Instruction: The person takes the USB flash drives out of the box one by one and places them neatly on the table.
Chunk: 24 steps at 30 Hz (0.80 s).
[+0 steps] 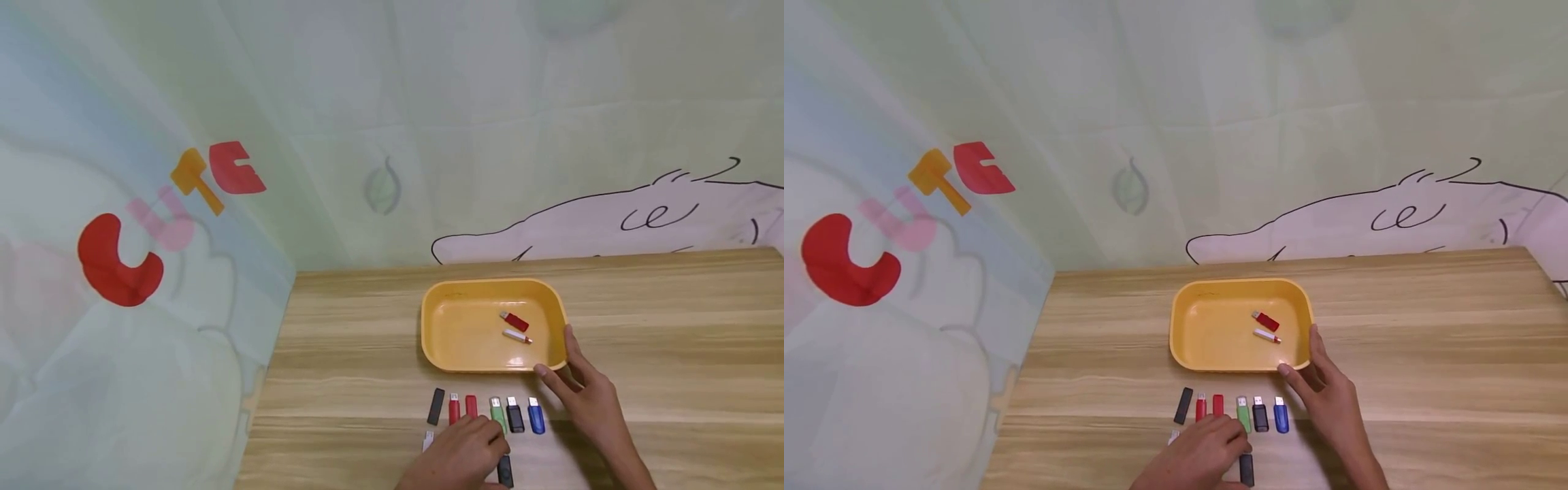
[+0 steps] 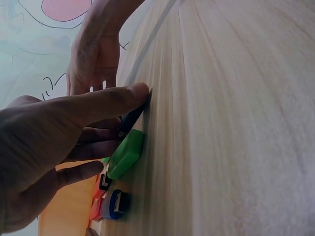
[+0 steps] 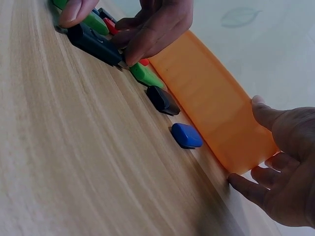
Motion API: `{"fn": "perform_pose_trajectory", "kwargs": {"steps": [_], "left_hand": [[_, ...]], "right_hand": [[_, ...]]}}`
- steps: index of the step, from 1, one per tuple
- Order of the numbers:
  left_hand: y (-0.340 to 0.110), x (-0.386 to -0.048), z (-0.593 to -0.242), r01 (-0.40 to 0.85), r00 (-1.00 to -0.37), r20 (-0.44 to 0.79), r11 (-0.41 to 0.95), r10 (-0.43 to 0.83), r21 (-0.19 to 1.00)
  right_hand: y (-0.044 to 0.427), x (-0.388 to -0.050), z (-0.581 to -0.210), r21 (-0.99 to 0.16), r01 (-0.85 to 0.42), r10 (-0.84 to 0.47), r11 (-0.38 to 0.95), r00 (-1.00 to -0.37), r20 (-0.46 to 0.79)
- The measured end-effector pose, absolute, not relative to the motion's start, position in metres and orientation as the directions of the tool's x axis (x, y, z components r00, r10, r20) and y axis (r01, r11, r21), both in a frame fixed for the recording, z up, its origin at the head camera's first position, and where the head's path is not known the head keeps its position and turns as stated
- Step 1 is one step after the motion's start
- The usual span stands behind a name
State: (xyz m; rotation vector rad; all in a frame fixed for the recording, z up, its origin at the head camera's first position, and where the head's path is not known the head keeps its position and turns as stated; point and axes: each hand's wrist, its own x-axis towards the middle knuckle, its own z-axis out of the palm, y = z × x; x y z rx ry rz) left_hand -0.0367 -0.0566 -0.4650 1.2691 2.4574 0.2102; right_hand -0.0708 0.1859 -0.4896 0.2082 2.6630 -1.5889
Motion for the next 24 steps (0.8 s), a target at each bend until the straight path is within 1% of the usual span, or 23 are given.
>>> {"fn": "perform_pose_trajectory", "kwargs": {"steps": [14, 24], "left_hand": [[-0.0575, -0.0362, -0.4643, 0.770, -0.523, -0.255, 0.579, 0.813, 0.267], [-0.0585, -0.0351, -0.4644, 0.781, -0.523, -0.234, 0.571, 0.819, 0.252]], "right_hand": [[0.1867, -0.0698, -0.4927, -0.879, 0.126, 0.106, 0.459, -0.991, -0.087], [0.1868, -0.0700, -0.4926, -0.882, 0.120, 0.096, 0.456, -0.992, -0.085]]}}
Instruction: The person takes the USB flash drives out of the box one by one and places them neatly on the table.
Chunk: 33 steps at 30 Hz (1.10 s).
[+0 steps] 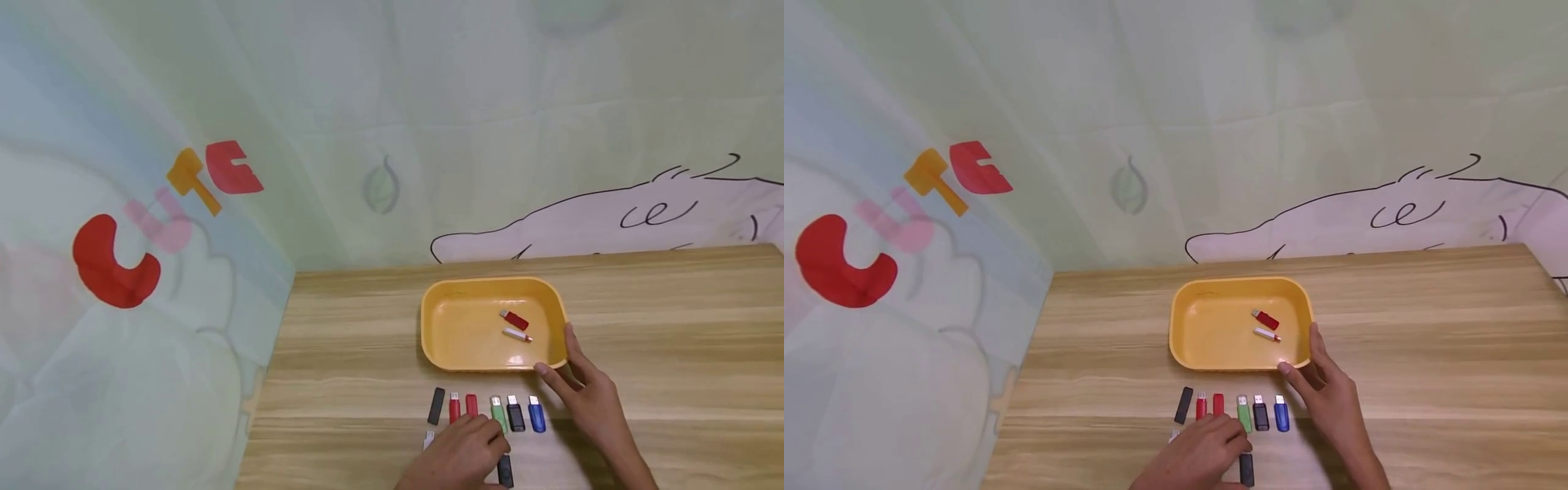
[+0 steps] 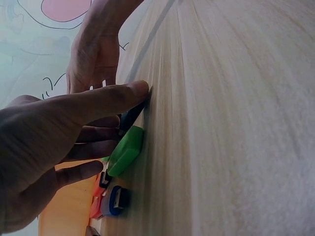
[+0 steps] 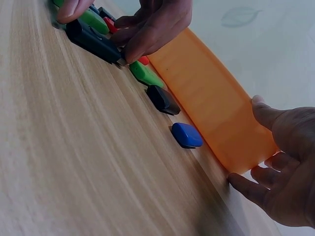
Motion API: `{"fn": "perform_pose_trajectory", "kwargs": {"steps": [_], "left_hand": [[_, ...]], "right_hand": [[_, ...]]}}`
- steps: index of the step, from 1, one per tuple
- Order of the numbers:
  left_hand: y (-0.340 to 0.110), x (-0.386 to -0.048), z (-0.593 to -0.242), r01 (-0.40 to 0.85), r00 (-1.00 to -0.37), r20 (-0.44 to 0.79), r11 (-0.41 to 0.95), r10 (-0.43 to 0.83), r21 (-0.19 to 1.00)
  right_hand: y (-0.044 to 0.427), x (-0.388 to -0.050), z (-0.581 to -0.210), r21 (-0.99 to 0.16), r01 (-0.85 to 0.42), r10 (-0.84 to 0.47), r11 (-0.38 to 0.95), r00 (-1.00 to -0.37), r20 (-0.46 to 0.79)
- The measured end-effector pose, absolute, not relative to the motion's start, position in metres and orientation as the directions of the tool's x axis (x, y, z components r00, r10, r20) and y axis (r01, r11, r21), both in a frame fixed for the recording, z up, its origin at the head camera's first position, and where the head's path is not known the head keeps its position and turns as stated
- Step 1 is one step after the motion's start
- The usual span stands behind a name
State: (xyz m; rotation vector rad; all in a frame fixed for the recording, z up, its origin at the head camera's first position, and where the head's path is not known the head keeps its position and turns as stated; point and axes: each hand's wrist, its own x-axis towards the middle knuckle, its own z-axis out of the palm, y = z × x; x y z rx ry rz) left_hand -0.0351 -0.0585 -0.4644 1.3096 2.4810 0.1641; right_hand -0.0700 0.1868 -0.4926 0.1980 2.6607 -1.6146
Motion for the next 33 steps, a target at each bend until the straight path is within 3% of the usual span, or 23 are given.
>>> {"fn": "perform_pose_trajectory", "kwargs": {"steps": [33], "left_hand": [[-0.064, -0.036, -0.450, 0.722, -0.571, -0.181, 0.594, 0.801, 0.355]], "right_hand": [[0.187, -0.069, -0.490, -0.888, 0.119, 0.080, 0.443, -0.992, -0.093]]}}
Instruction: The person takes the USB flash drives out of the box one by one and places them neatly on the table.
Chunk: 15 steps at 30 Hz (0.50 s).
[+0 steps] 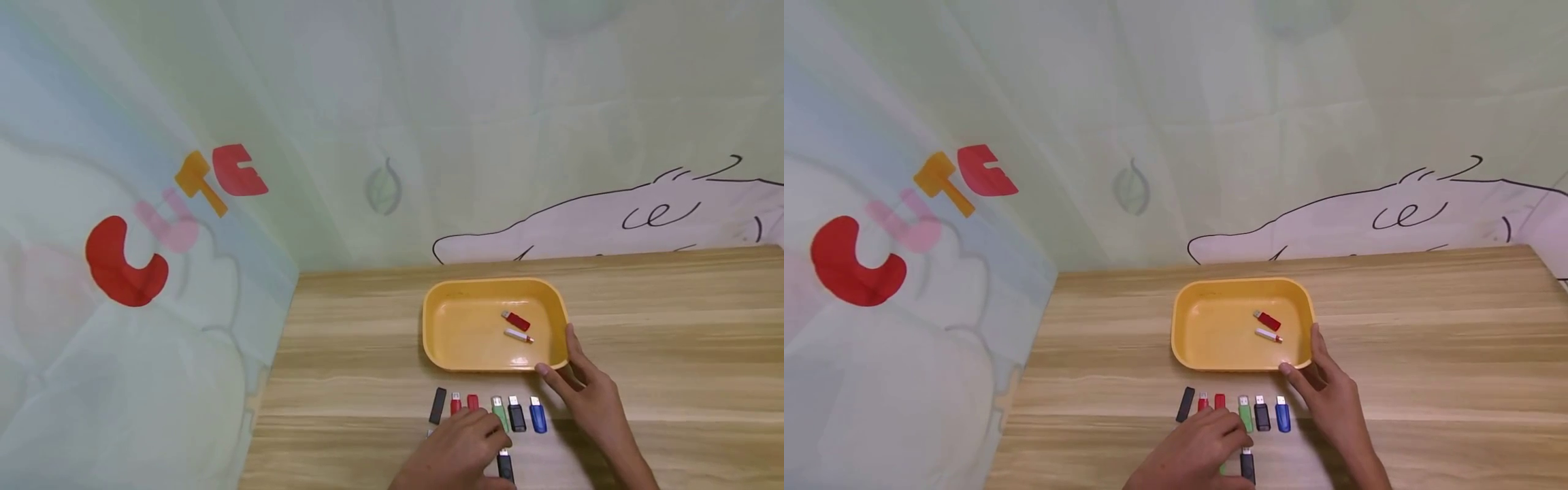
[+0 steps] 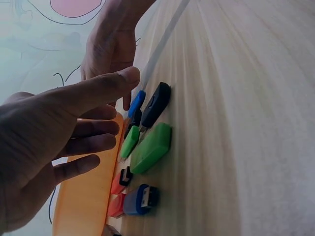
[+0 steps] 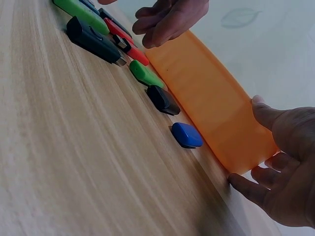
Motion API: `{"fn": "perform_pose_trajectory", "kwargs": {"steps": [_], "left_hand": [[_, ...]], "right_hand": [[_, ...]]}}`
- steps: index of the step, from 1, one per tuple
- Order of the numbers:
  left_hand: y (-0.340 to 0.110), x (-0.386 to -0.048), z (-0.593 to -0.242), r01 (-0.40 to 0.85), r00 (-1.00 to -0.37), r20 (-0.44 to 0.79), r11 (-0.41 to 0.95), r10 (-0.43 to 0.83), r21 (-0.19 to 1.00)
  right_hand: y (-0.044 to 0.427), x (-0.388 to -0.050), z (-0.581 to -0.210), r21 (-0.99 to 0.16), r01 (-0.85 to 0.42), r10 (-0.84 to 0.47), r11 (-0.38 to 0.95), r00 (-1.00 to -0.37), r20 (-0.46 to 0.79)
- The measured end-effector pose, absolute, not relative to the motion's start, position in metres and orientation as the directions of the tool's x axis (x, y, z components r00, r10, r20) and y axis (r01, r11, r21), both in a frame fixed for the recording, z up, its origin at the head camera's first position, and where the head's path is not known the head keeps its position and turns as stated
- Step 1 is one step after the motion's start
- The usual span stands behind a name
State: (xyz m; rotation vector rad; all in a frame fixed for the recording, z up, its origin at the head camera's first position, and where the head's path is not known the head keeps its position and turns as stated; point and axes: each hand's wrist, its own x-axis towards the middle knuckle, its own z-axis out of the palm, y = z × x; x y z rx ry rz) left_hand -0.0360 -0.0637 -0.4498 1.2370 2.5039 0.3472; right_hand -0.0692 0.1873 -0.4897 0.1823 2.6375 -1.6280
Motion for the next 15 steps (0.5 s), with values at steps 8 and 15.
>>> {"fn": "perform_pose_trajectory", "kwargs": {"steps": [8, 15], "left_hand": [[-0.0657, -0.0355, -0.4477, 0.782, -0.589, 0.000, 0.571, 0.808, 0.251], [-0.0666, -0.0426, -0.4400, 0.802, -0.594, 0.155, 0.567, 0.789, 0.189]], "right_hand": [[0.1871, -0.0689, -0.4909, -0.893, 0.088, 0.076, 0.441, -0.995, -0.060], [0.1864, -0.0688, -0.4911, -0.897, 0.072, 0.069, 0.437, -0.997, -0.047]]}}
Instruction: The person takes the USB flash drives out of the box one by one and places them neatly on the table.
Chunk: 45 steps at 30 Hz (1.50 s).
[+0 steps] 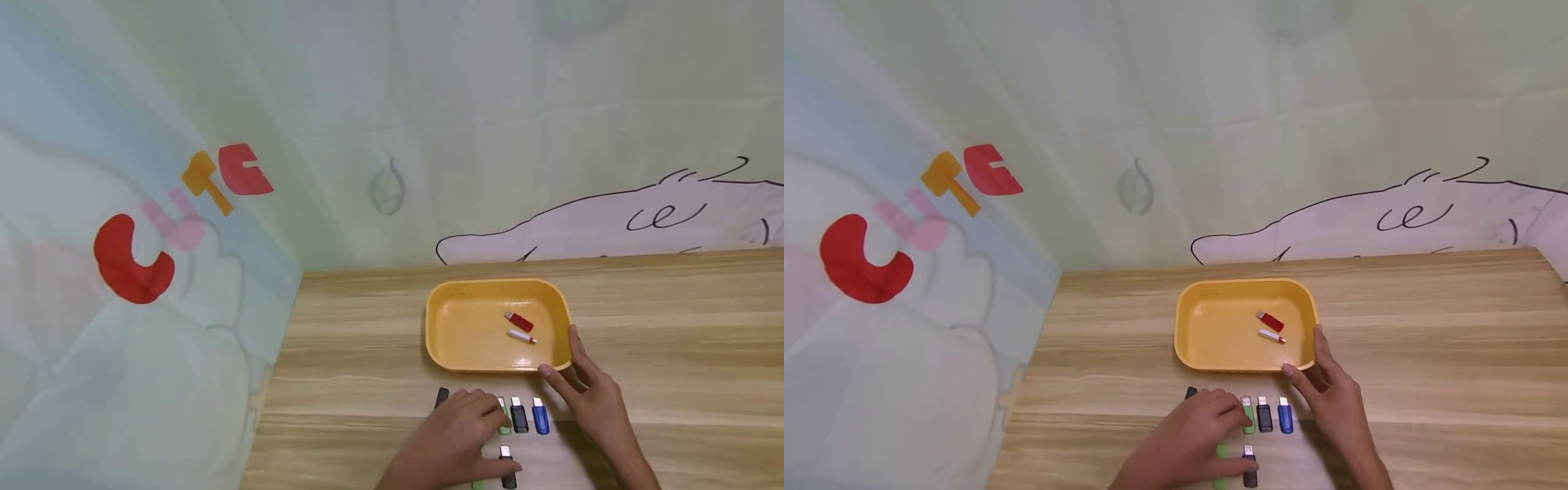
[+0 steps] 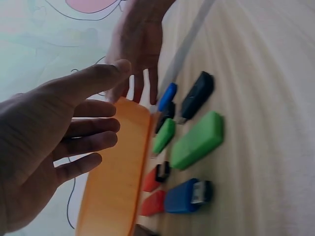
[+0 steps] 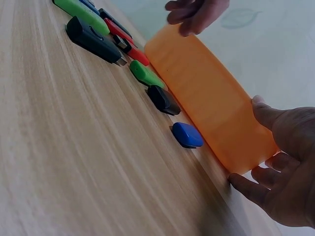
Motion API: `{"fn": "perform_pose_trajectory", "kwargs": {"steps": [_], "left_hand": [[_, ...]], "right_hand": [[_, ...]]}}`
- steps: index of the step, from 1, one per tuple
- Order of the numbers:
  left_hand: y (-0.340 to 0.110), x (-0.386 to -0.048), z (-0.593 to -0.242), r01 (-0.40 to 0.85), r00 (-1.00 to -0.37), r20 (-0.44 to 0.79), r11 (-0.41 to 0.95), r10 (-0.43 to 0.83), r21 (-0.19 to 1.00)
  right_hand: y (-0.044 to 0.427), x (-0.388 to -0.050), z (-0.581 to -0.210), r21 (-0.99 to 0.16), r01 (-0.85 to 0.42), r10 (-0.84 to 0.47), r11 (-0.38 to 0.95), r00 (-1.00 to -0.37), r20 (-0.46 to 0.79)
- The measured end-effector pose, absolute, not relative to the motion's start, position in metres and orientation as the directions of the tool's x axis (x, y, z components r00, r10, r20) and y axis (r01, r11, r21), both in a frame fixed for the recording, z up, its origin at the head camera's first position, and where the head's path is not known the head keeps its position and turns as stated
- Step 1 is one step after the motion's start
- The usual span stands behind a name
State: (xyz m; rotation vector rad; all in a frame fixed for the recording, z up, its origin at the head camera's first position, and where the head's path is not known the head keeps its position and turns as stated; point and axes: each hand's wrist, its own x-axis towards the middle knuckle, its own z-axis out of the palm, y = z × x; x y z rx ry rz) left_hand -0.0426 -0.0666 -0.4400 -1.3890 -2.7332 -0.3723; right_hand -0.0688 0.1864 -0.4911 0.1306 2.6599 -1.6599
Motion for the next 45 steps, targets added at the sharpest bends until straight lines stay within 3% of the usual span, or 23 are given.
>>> {"fn": "perform_pose_trajectory", "kwargs": {"steps": [7, 25, 37, 45], "left_hand": [[-0.065, -0.051, -0.429, 0.760, -0.645, 0.162, 0.604, 0.747, 0.240], [-0.060, -0.075, -0.413, 0.714, -0.700, 0.252, 0.669, 0.668, 0.207], [-0.055, -0.093, -0.402, 0.640, -0.768, 0.162, 0.726, 0.620, 0.252], [-0.051, -0.103, -0.400, 0.628, -0.778, 0.186, 0.744, 0.600, 0.227]], "right_hand": [[0.187, -0.069, -0.489, -0.881, 0.091, 0.080, 0.464, -0.995, -0.061], [0.185, -0.069, -0.492, -0.885, 0.072, 0.082, 0.459, -0.996, -0.039], [0.185, -0.070, -0.492, -0.879, 0.099, 0.087, 0.467, -0.994, -0.065], [0.186, -0.071, -0.492, -0.877, 0.105, 0.088, 0.469, -0.994, -0.072]]}}
